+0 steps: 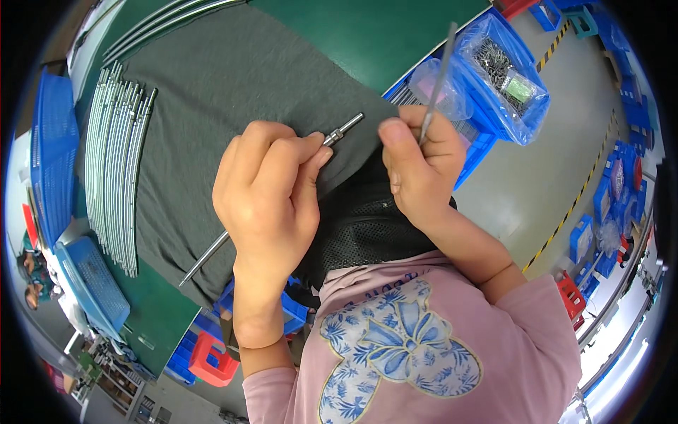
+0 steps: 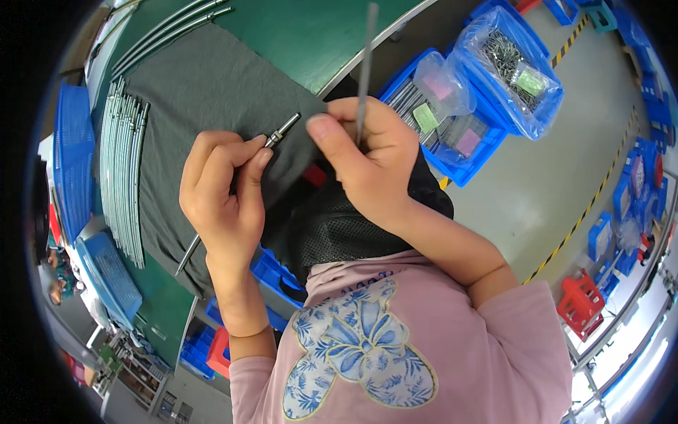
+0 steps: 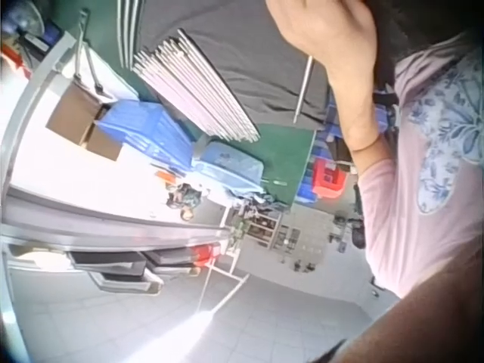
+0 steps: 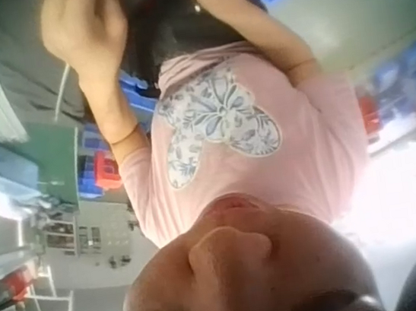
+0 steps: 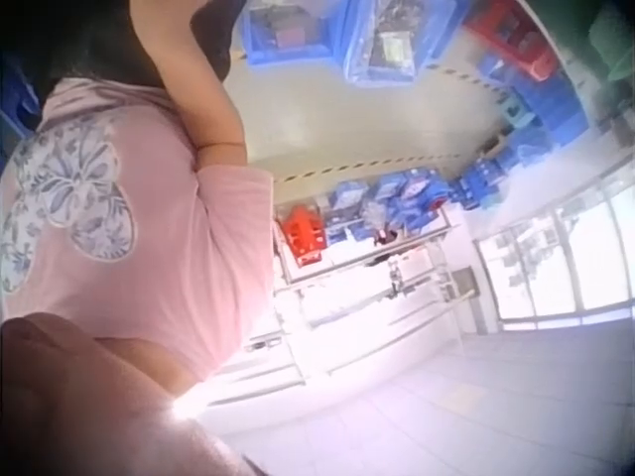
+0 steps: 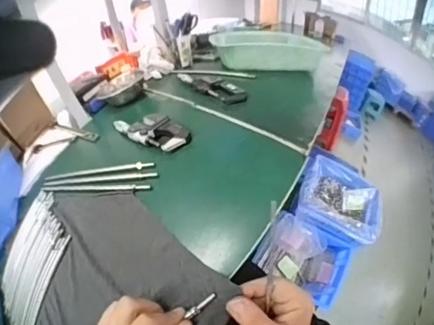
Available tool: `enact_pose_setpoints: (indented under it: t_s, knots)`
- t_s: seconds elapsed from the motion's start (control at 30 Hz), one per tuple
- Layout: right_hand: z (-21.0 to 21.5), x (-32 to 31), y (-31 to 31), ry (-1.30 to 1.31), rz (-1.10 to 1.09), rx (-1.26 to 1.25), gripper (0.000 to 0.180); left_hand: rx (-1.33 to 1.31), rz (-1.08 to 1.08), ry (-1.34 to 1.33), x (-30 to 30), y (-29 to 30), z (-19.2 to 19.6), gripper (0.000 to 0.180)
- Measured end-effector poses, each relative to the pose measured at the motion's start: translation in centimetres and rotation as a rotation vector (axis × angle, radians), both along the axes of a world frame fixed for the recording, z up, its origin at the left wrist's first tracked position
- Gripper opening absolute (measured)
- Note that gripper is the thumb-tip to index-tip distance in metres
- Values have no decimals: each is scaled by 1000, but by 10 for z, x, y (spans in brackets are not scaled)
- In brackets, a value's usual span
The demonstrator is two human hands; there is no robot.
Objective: Filing the ends of thin metal rods to remove burrs or sharpen them at a factory workbench.
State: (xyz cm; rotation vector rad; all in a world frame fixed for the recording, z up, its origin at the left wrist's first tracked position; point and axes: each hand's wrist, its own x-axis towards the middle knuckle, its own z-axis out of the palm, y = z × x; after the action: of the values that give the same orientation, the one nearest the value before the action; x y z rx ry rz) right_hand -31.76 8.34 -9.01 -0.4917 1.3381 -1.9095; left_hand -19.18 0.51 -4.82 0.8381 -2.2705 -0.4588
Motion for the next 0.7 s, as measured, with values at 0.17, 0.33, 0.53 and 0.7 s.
enact_pose_setpoints:
  t_s: [0.17, 0.33, 0.53, 0.7]
  knots:
    - [6, 7, -25, 732, -56, -6, 15, -7, -22, 43, -2, 0, -3, 15]
    - [6, 0, -28, 1079, -146, -21, 21, -9, -26, 56, -1, 1, -4, 14]
    - [9, -14, -13, 810, -170, 196, 19, 27, -18, 65, 1, 0, -6, 14]
    - [7, 1, -22, 954, -21, 37, 14, -2, -16, 71, -2, 0, -5, 14]
